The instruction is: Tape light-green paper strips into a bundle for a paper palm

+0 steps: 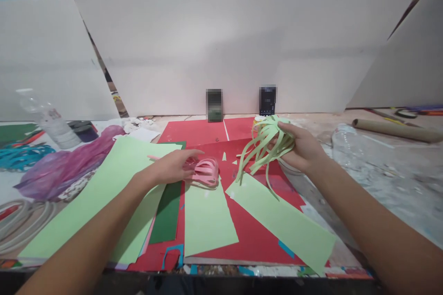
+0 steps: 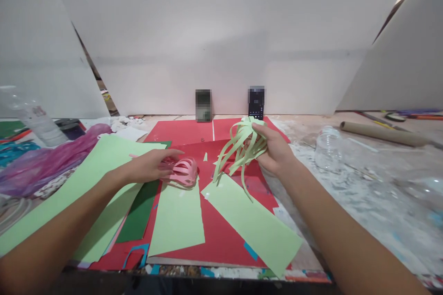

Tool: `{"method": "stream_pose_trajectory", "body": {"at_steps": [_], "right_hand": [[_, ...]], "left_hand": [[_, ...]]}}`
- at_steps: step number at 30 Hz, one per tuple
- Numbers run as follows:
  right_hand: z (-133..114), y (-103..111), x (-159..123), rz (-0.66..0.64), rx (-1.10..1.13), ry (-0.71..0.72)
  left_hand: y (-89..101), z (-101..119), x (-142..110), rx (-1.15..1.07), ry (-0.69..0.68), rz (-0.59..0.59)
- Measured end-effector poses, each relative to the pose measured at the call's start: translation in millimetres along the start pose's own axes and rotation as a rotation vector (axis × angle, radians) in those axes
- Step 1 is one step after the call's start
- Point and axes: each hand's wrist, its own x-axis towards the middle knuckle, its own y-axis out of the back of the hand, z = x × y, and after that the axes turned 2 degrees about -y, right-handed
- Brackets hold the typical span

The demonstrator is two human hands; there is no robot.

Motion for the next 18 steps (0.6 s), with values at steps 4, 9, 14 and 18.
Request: {"method": "stream_pose_trajectory", "body": {"at_steps": [4,9,14,18], "right_hand": [[2.6,4.1,3.4,-0.004,-0.009,-0.008],[1.3,3.6,2.1,-0.016,-0.018,-0.011],[2.0,-1.6,-2.0,-0.043,-0.05,0.017],[4.9,-2.2,-3.0,-0.042,0.006,-0.025]], "left_hand": [[-0.2,-2.0,0.0,0.064,-0.007,0.072],[3.7,8.6,-3.3,0.157,0.032,0.222],[0.0,9.4,-4.1,0.132,0.059,0.32],[-3.4,-0.5,-3.6,0.203,0.091,0.243]]}}
